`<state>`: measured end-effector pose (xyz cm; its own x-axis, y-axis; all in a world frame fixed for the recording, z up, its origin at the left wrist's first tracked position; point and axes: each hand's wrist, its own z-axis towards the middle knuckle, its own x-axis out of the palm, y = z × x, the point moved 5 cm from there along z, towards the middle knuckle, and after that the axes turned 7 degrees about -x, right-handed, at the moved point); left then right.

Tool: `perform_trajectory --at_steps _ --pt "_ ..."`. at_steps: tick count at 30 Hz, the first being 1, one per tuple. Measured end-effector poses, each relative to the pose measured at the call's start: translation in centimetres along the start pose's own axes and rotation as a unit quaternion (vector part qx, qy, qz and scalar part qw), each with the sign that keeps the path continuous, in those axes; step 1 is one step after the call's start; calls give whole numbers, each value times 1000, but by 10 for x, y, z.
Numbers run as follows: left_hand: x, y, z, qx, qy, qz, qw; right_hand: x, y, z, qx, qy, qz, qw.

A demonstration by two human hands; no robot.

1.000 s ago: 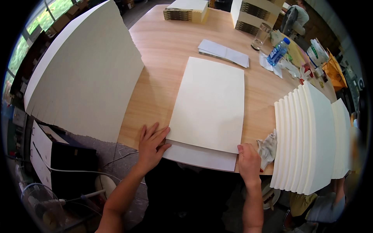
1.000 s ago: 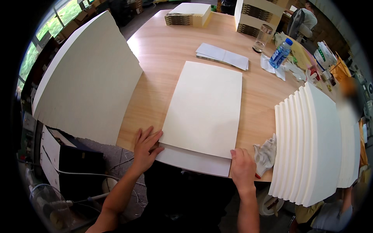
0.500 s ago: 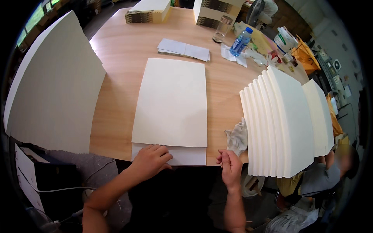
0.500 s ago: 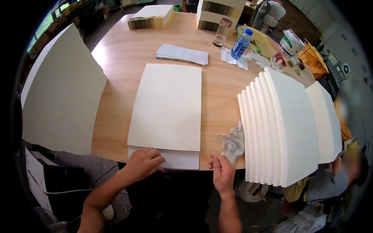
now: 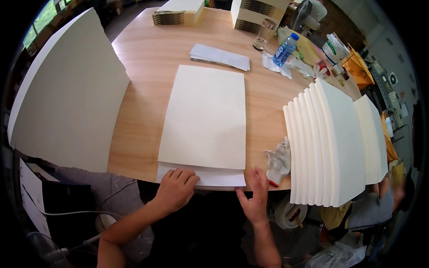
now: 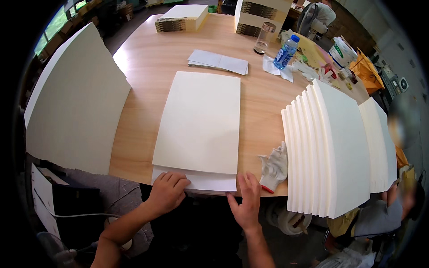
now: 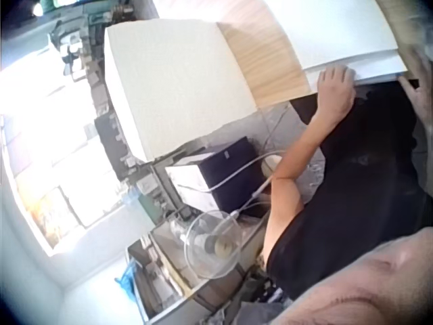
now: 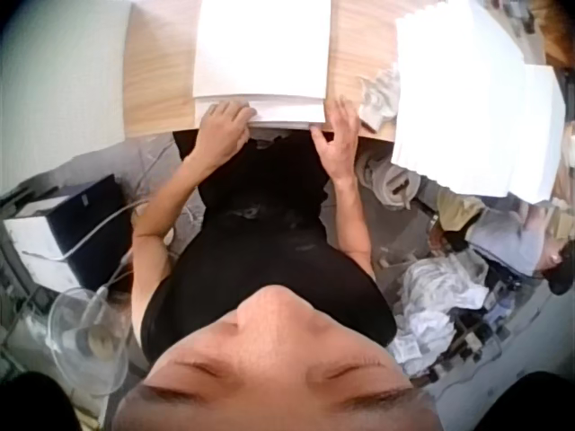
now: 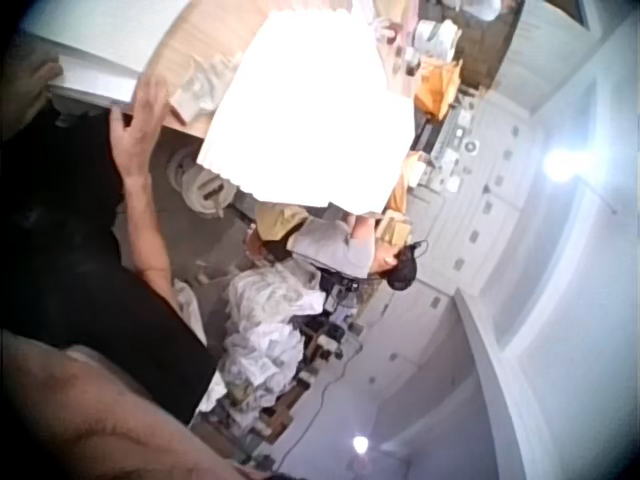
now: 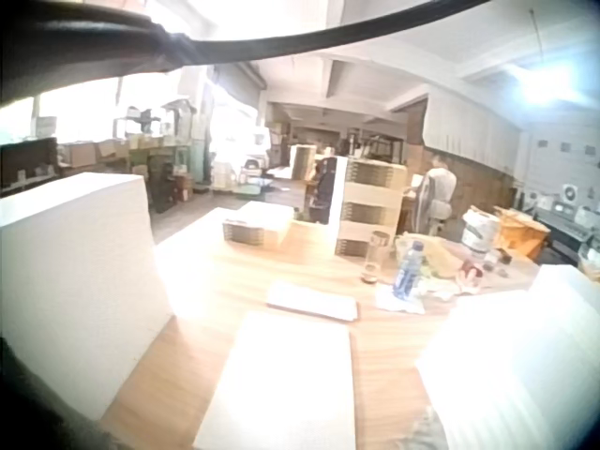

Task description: The person applies glue with a brush to the edges of paper stacks, moves the stacks between positions on the table, and uses a block to press against the paper edges.

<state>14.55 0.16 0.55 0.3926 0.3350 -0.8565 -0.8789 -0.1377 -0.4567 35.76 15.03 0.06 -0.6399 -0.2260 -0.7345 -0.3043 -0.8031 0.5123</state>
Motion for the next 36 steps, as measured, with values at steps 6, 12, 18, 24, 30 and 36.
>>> perform_trajectory --at_steps 6,12,18,24,30,36 --pt "-14 28 -23 -49 -71 -11 996 18 -9 2 31 19 36 999" --pt "-51 55 2 -51 -70 -5 996 26 -13 32 19 41 60 997" --pt "-42 98 50 -60 12 -106 992 41 -42 65 70 4 197 978" --pt "-24 97 71 -143 33 -86 985 43 -34 80 99 -10 72 992" --pt "-24 93 73 -197 64 -71 976 42 -24 86 63 -2 2 998" --pt "-31 73 99 -43 148 100 983 40 -34 85 14 23 -38 999"
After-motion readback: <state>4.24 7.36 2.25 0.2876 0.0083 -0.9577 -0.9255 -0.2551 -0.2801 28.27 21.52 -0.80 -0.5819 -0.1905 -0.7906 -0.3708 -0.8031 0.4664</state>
